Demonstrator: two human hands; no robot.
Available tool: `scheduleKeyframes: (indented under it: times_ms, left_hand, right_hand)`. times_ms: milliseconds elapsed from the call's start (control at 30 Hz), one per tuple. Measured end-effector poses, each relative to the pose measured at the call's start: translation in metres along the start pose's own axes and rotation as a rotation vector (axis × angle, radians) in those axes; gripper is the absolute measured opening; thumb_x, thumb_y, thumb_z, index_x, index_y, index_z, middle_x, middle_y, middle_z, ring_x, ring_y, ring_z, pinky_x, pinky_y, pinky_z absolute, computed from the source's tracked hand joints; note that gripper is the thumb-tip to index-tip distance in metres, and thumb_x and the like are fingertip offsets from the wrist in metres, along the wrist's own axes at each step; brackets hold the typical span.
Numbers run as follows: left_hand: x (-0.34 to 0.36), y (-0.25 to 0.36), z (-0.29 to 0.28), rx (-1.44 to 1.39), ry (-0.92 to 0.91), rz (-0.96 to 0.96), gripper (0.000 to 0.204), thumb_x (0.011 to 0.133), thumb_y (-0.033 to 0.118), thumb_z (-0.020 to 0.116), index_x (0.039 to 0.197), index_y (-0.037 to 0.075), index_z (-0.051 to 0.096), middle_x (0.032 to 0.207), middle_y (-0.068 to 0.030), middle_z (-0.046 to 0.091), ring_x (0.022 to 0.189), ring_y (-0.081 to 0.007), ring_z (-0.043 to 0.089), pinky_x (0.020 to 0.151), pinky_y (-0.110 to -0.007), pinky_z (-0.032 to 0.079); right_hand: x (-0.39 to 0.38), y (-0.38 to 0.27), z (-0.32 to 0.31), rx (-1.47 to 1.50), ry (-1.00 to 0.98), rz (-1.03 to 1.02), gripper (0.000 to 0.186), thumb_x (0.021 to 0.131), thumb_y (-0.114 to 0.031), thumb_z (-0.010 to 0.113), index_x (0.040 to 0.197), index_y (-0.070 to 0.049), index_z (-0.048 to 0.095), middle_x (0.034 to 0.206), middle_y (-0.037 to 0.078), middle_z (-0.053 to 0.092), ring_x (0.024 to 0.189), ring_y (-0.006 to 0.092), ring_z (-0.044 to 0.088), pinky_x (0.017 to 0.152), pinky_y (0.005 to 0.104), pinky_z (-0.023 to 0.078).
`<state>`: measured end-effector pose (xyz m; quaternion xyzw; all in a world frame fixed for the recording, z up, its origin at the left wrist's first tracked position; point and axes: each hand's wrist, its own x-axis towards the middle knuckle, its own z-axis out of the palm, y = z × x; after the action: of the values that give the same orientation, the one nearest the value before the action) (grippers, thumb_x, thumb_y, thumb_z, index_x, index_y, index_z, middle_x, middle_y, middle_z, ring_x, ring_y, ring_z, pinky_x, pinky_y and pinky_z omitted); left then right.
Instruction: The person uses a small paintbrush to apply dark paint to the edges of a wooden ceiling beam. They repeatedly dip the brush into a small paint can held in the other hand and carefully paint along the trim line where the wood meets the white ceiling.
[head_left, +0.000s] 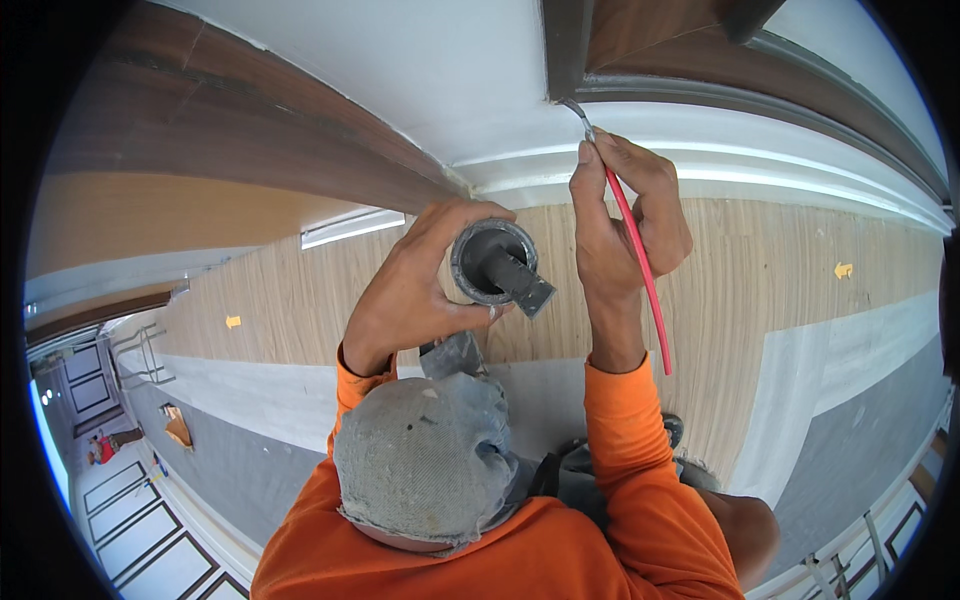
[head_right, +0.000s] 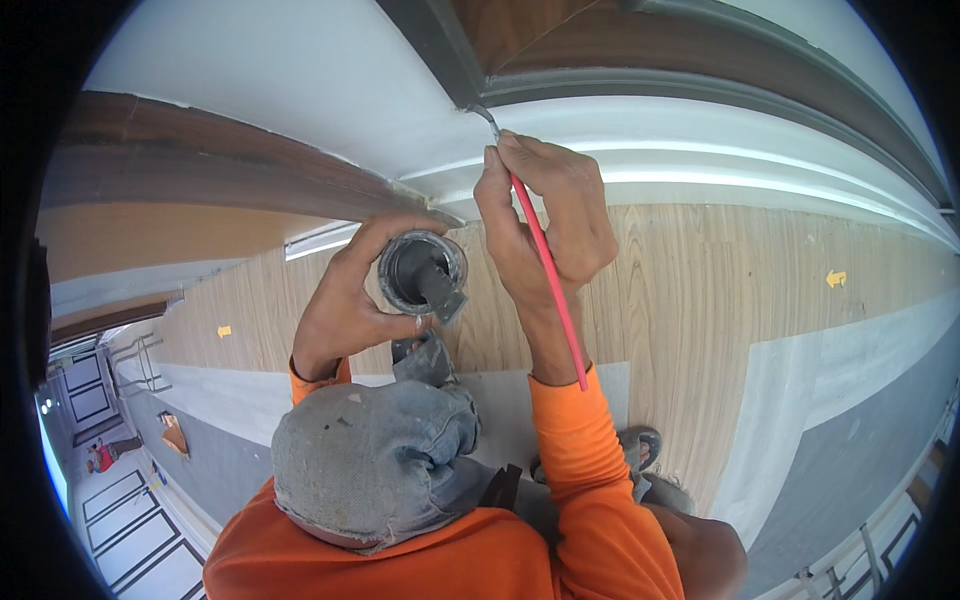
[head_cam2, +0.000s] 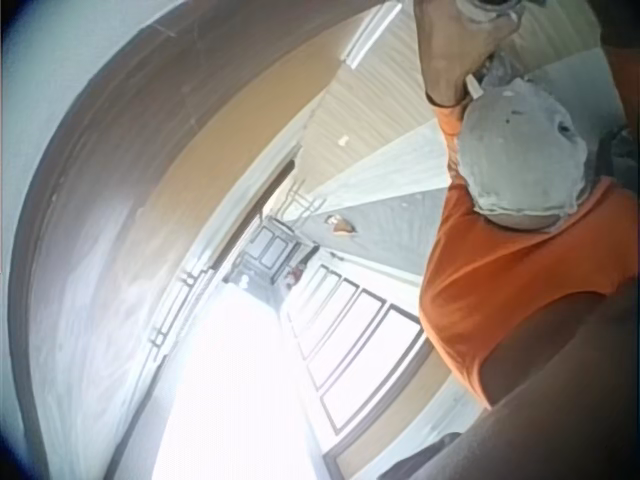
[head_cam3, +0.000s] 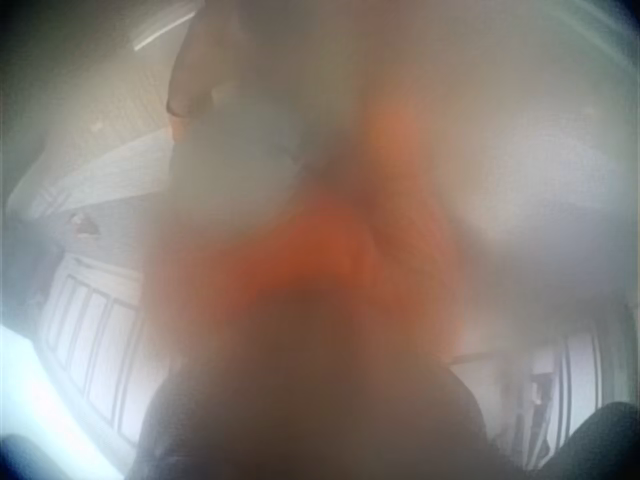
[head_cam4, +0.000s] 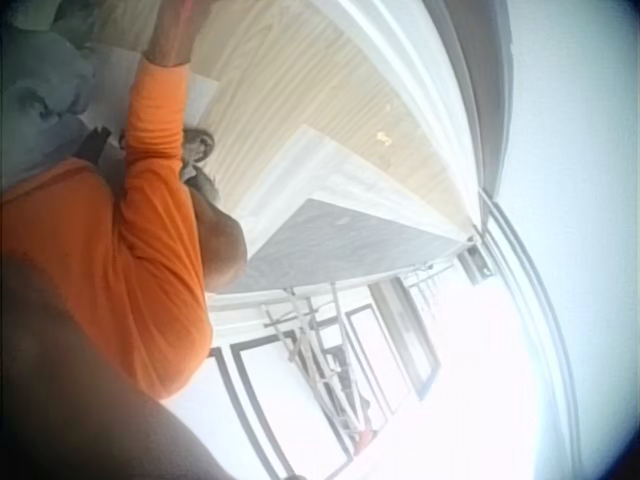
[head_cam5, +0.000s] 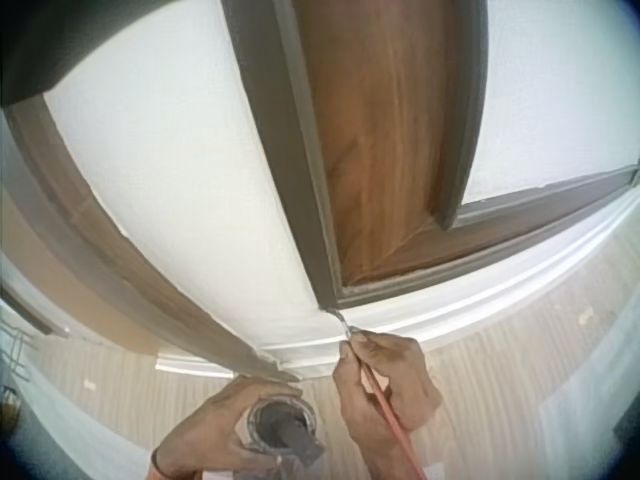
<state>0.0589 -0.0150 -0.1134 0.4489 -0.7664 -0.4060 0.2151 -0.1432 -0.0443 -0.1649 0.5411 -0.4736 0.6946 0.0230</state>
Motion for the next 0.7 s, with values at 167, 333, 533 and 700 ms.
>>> scheduleKeyframes:
  times_ms: [167, 333, 533, 700]
  left_hand:
    - [-0.001, 0.001, 0.0, -0.017, 0.002, -0.007, 0.078, 0.065, 0.012, 0.093, 0.136, 0.009, 0.062, 0.132, -0.0132, 0.066, 0.127, -0.0351, 0.06, 0.109, -0.044, 0.047]
    - [-0.005, -0.003, -0.002, -0.075, 0.013, -0.059, 0.08, 0.062, 0.01, 0.093, 0.136, 0.009, 0.063, 0.132, -0.0127, 0.066, 0.127, -0.0319, 0.062, 0.109, -0.042, 0.047]
    - [-0.008, -0.004, 0.001, -0.146, 0.04, -0.124, 0.082, 0.061, 0.006, 0.092, 0.137, 0.009, 0.063, 0.132, -0.0113, 0.066, 0.125, -0.0278, 0.064, 0.108, -0.039, 0.048]
    - [-0.011, -0.007, 0.001, -0.147, 0.033, -0.152, 0.083, 0.061, 0.0, 0.088, 0.138, 0.008, 0.061, 0.134, -0.0108, 0.066, 0.126, -0.0246, 0.064, 0.11, -0.038, 0.048]
  right_hand:
    - [0.003, -0.01, 0.003, 0.035, 0.022, -0.03, 0.026, 0.075, 0.011, 0.082, 0.097, -0.001, 0.074, 0.095, 0.012, 0.077, 0.084, 0.0241, 0.074, 0.072, 0.031, 0.06]
    - [-0.005, -0.01, 0.004, -0.088, 0.042, -0.012, 0.028, 0.074, 0.011, 0.082, 0.097, -0.002, 0.073, 0.094, 0.011, 0.075, 0.083, 0.0237, 0.071, 0.069, 0.0315, 0.059]
    - [0.0, -0.013, 0.01, 0.001, 0.101, -0.037, 0.029, 0.073, 0.012, 0.081, 0.096, -0.002, 0.072, 0.093, 0.01, 0.074, 0.082, 0.025, 0.07, 0.069, 0.032, 0.057]
    - [-0.002, -0.013, 0.008, 0.027, 0.146, 0.023, 0.029, 0.072, 0.012, 0.081, 0.095, -0.003, 0.07, 0.091, 0.009, 0.073, 0.081, 0.0248, 0.07, 0.071, 0.0331, 0.056]
